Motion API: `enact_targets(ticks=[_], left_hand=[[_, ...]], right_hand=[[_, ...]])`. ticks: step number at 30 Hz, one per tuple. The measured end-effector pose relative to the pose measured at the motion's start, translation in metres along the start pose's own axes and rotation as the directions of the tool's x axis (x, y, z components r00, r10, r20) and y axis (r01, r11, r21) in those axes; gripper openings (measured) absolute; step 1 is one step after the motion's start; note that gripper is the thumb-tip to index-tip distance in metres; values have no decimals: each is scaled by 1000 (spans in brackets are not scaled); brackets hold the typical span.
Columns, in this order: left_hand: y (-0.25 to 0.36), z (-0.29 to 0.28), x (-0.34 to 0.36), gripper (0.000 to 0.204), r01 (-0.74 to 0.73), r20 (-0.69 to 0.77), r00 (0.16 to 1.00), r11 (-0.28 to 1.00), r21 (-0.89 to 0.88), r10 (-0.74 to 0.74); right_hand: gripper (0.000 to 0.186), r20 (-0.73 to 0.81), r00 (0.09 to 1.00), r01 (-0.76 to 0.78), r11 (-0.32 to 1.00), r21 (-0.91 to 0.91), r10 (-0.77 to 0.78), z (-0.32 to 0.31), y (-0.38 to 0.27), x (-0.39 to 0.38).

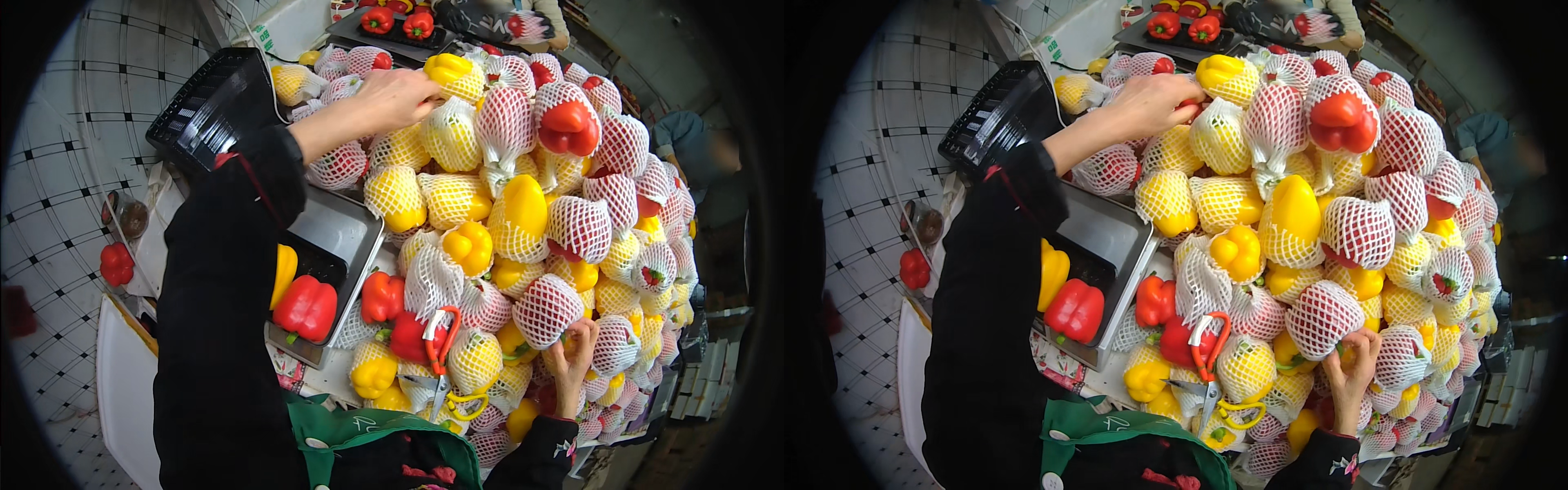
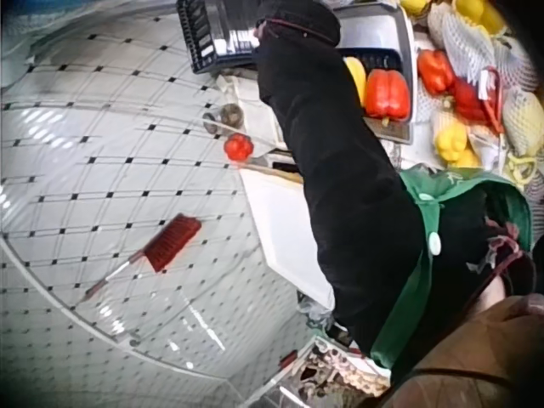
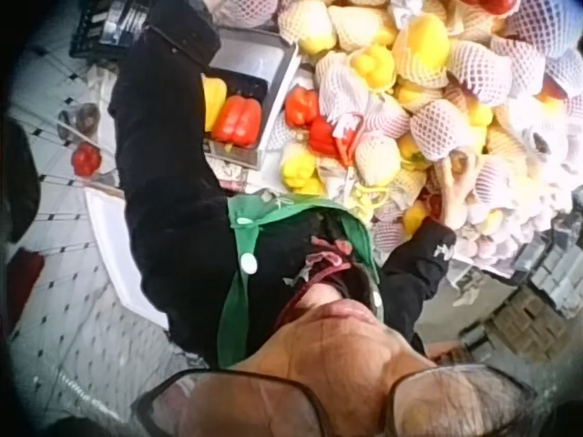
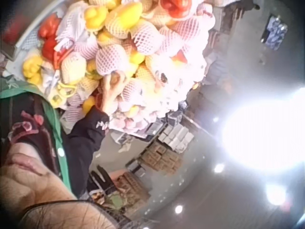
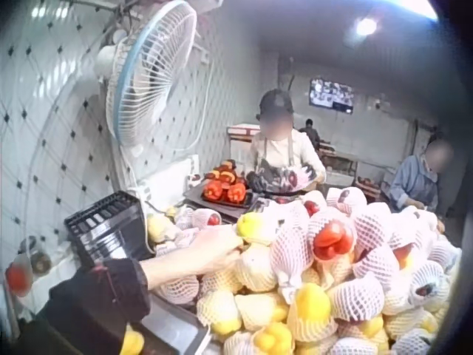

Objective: The person sorts red and yellow bell peppers from a large pile, trims stems with scissors, weighs them on a digital scale, and places them into a tray. The person also handles a paper bag and a metal kettle during the process.

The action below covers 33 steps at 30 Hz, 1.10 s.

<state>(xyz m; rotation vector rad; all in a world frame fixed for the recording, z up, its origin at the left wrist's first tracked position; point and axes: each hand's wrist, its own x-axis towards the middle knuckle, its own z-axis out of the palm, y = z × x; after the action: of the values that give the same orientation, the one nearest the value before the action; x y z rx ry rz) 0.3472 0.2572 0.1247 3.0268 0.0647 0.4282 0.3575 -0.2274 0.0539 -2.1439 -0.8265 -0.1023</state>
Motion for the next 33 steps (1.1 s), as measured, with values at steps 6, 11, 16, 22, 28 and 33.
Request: enact_targets(ticks=[6, 11, 16, 22, 28, 33], left_hand=[[-34, 33, -108, 66, 291, 265, 895, 919, 265, -359], [-41, 20, -123, 70, 270, 162, 947, 960, 75, -279], [-24, -23, -111, 69, 273, 95, 955, 958, 92, -282], [-53, -56, -50, 74, 270, -399, 857, 943, -192, -327], [-165, 42, -36, 74, 533, -127, 836, 845, -44, -534], [-105, 11, -42, 54, 440, -420, 840, 883, 161, -342]], right_hand=[[24, -49, 995, 79, 994, -75, -83, 6, -3, 5], [23, -66, 991, 110, 993, -40, -113, 9, -5, 10], [22, -63, 990, 122, 990, -71, -126, 6, -8, 9], [21, -92, 991, 89, 989, -117, -100, 7, -10, 6], [21, -99, 989, 94, 990, -107, -105, 10, -5, 7], [21, -109, 991, 66, 993, -99, -76, 10, -3, 5]])
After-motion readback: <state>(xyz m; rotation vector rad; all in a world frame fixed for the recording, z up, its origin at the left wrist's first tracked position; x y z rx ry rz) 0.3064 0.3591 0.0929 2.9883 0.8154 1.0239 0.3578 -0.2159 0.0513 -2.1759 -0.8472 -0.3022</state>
